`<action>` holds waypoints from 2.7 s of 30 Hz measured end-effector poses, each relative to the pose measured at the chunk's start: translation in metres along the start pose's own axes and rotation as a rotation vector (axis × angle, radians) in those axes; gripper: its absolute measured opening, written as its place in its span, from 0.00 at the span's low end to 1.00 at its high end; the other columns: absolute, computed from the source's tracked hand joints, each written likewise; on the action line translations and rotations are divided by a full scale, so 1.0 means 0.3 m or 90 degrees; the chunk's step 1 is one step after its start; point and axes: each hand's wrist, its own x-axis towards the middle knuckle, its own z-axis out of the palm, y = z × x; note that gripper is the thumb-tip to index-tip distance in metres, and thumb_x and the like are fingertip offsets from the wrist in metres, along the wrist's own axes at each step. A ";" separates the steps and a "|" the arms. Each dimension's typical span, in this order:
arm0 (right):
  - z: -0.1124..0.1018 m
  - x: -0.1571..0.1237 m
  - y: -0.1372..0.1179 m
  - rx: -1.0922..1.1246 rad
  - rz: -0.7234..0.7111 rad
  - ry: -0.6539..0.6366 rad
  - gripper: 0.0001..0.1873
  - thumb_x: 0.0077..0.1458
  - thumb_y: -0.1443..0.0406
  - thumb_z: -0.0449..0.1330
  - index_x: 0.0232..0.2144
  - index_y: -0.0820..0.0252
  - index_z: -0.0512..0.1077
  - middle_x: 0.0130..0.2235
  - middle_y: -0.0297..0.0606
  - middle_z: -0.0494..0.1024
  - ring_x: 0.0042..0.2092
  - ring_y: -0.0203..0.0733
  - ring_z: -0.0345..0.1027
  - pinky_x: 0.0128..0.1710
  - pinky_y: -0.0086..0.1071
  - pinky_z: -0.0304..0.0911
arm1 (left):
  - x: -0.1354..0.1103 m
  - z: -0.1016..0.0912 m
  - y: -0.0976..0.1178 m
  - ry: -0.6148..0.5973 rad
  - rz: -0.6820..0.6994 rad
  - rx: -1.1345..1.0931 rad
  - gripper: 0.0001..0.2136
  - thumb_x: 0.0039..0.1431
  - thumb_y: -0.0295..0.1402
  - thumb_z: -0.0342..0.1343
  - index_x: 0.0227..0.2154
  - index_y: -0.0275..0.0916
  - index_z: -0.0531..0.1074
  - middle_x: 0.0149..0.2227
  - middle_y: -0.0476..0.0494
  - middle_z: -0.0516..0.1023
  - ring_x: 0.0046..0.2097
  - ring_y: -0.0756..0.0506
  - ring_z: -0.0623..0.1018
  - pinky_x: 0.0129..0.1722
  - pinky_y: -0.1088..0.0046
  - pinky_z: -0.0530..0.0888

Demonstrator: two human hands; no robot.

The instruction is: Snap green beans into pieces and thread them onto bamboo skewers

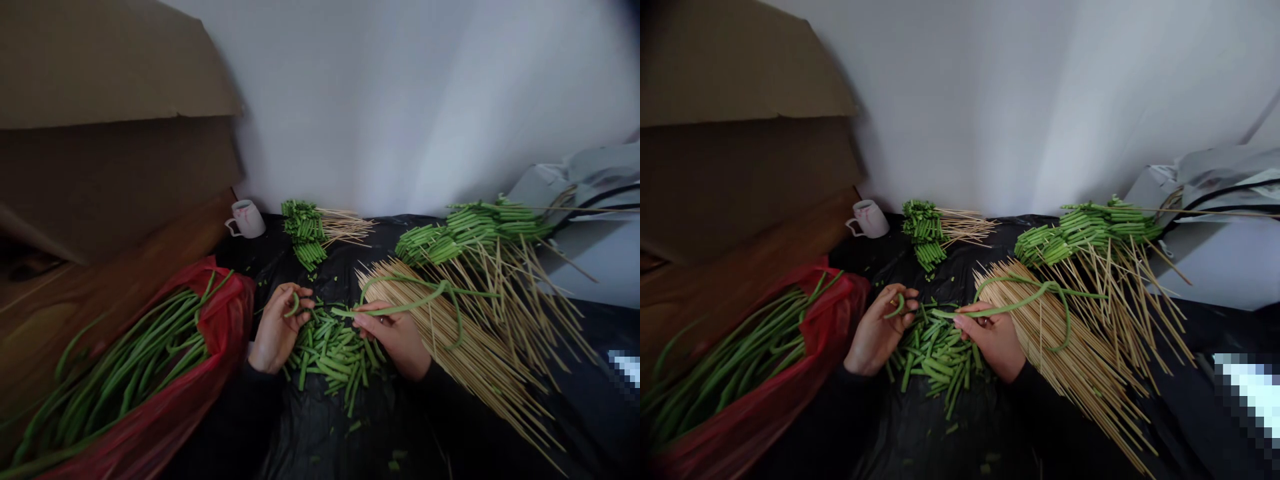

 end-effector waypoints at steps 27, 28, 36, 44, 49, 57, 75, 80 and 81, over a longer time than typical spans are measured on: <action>-0.023 -0.008 0.004 0.053 0.070 -0.201 0.13 0.48 0.56 0.66 0.33 0.59 0.76 0.24 0.30 0.73 0.26 0.33 0.64 0.29 0.30 0.61 | -0.048 0.028 -0.044 -0.372 -0.098 0.470 0.13 0.50 0.42 0.63 0.26 0.34 0.77 0.24 0.47 0.72 0.28 0.49 0.67 0.31 0.74 0.64; -0.023 -0.006 0.006 0.065 0.070 -0.189 0.13 0.48 0.56 0.66 0.32 0.59 0.76 0.24 0.29 0.73 0.25 0.33 0.64 0.28 0.29 0.60 | -0.049 0.030 -0.043 -0.372 -0.094 0.470 0.13 0.50 0.42 0.63 0.26 0.34 0.77 0.25 0.47 0.72 0.28 0.49 0.67 0.31 0.74 0.63; -0.020 0.005 0.015 0.180 0.069 -0.103 0.13 0.46 0.58 0.68 0.29 0.57 0.70 0.27 0.33 0.78 0.26 0.35 0.68 0.27 0.29 0.61 | -0.067 0.054 -0.066 -0.233 -0.033 0.377 0.14 0.50 0.42 0.63 0.25 0.34 0.75 0.21 0.52 0.67 0.21 0.55 0.61 0.22 0.78 0.58; 0.021 -0.031 0.019 0.106 0.063 -0.047 0.12 0.46 0.59 0.68 0.29 0.57 0.71 0.24 0.30 0.74 0.26 0.34 0.66 0.27 0.29 0.60 | -0.055 0.041 -0.097 -0.125 -0.022 0.229 0.14 0.50 0.42 0.64 0.30 0.34 0.76 0.16 0.55 0.65 0.19 0.55 0.61 0.22 0.78 0.55; 0.025 -0.031 0.021 0.107 0.079 -0.021 0.12 0.45 0.58 0.68 0.29 0.58 0.72 0.24 0.30 0.74 0.26 0.35 0.66 0.27 0.29 0.60 | -0.049 0.036 -0.108 -0.108 -0.020 0.210 0.13 0.48 0.40 0.66 0.28 0.34 0.76 0.18 0.53 0.68 0.20 0.56 0.62 0.22 0.79 0.55; 0.020 -0.018 0.023 0.088 0.085 0.015 0.14 0.44 0.57 0.68 0.30 0.59 0.74 0.23 0.32 0.75 0.26 0.35 0.67 0.27 0.29 0.61 | -0.025 0.027 -0.067 -0.045 -0.013 0.082 0.13 0.50 0.36 0.65 0.35 0.32 0.78 0.21 0.53 0.66 0.21 0.58 0.60 0.20 0.82 0.55; -0.001 -0.005 0.034 0.140 0.069 -0.003 0.12 0.44 0.59 0.69 0.30 0.59 0.75 0.21 0.30 0.74 0.25 0.32 0.65 0.26 0.27 0.60 | -0.042 0.022 -0.080 -0.162 -0.064 0.302 0.14 0.51 0.40 0.64 0.27 0.32 0.74 0.22 0.51 0.69 0.19 0.58 0.56 0.19 0.79 0.49; 0.011 -0.022 0.011 0.093 0.056 -0.021 0.12 0.44 0.60 0.69 0.31 0.58 0.76 0.24 0.31 0.76 0.27 0.35 0.68 0.28 0.29 0.64 | -0.038 0.016 -0.080 -0.124 -0.012 0.344 0.13 0.52 0.40 0.62 0.25 0.33 0.73 0.21 0.51 0.68 0.22 0.55 0.60 0.22 0.79 0.56; 0.015 -0.027 0.007 0.080 0.041 -0.028 0.11 0.44 0.61 0.69 0.32 0.58 0.76 0.26 0.32 0.77 0.29 0.36 0.70 0.30 0.30 0.65 | -0.039 0.019 -0.078 -0.109 0.008 0.366 0.13 0.52 0.40 0.62 0.24 0.33 0.72 0.21 0.51 0.68 0.23 0.55 0.61 0.23 0.78 0.57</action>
